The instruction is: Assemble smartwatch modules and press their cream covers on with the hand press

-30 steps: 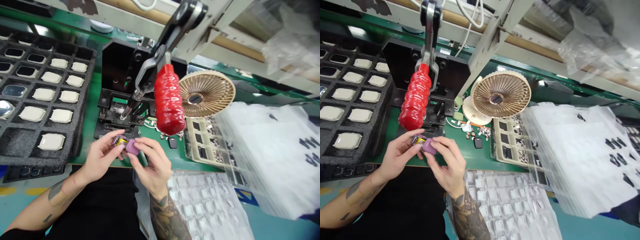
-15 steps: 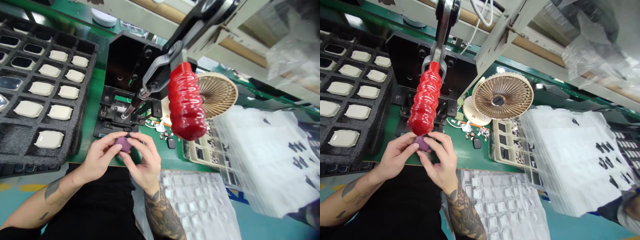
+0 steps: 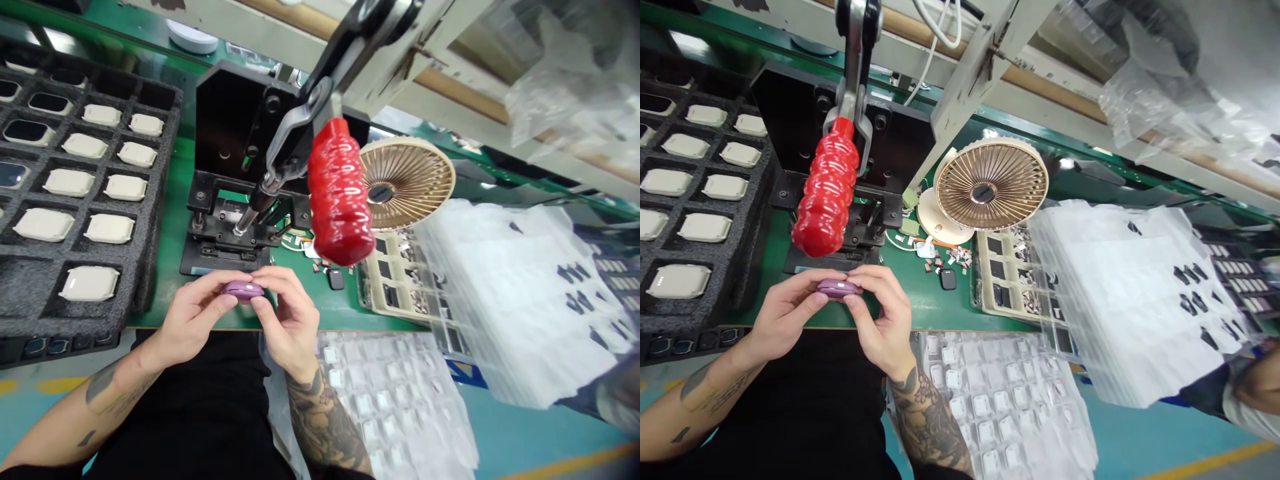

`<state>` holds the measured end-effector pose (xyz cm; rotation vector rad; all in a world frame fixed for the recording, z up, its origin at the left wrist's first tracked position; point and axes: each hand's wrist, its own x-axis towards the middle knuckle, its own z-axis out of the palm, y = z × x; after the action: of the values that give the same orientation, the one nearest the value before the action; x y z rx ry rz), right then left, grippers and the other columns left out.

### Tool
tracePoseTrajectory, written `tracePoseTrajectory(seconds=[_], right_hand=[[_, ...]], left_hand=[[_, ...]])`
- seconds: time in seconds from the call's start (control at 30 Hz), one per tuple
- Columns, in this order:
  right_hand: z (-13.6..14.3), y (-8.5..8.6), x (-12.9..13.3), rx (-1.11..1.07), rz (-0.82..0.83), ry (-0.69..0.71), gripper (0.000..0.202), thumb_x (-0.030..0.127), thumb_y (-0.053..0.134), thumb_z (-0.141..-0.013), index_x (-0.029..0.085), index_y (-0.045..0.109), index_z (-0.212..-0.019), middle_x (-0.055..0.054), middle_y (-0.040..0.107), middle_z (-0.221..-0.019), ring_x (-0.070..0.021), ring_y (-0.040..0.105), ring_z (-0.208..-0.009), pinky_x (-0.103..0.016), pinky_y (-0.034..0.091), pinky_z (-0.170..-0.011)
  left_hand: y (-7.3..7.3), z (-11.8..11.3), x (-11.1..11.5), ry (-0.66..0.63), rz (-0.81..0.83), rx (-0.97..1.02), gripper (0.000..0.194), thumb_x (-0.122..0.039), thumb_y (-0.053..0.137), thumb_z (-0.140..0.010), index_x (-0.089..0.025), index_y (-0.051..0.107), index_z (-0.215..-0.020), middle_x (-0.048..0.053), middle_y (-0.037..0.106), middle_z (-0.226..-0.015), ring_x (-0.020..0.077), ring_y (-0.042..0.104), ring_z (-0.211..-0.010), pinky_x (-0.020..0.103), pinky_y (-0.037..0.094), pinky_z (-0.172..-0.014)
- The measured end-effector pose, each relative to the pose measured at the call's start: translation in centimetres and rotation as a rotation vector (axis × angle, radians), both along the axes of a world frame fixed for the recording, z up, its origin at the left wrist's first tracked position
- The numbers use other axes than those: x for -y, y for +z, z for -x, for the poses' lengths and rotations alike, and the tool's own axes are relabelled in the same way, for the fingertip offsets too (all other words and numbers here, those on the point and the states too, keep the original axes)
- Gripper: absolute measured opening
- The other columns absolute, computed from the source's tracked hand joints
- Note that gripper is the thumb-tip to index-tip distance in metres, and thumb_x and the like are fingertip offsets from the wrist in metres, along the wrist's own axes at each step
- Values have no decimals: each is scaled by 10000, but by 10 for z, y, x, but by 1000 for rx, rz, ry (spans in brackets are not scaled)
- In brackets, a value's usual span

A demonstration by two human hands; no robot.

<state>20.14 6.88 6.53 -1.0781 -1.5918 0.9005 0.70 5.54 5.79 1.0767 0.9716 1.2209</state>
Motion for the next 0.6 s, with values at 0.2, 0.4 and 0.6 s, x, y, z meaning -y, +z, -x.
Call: tracePoseTrajectory(seconds=[0.2, 0.4, 0.6], right_hand=[[6, -2, 3, -4, -81, -19, 158, 281, 782, -1036, 263, 810, -1190, -98, 784, -1173, -256, 762, -1097, -442, 653, -951], [22, -1, 12, -106, -54, -64, 70, 248, 716, -1066, 239, 774, -1104, -77, 740, -1074, -231, 733, -1047, -410, 615, -918], [21, 0, 5, -105, 150, -103, 182, 342, 738, -1085, 216, 738, -953, -42, 710, -986, -177, 692, -932, -333, 584, -843]], left_hand=[[5, 0, -1, 33, -73, -101, 201, -323, 771, -1092, -266, 916, -1220, 65, 915, -1165, 263, 887, -1056, 333, 708, -987], [2, -3, 7, 172, -324, -269, 202, -194, 777, -1064, -256, 912, -1201, 40, 922, -1090, 227, 893, -943, 267, 704, -895], [5, -4, 2, -37, -35, 5, 315, -286, 730, -1117, -214, 788, -1418, 43, 911, -1030, 188, 888, -816, 240, 718, -810]])
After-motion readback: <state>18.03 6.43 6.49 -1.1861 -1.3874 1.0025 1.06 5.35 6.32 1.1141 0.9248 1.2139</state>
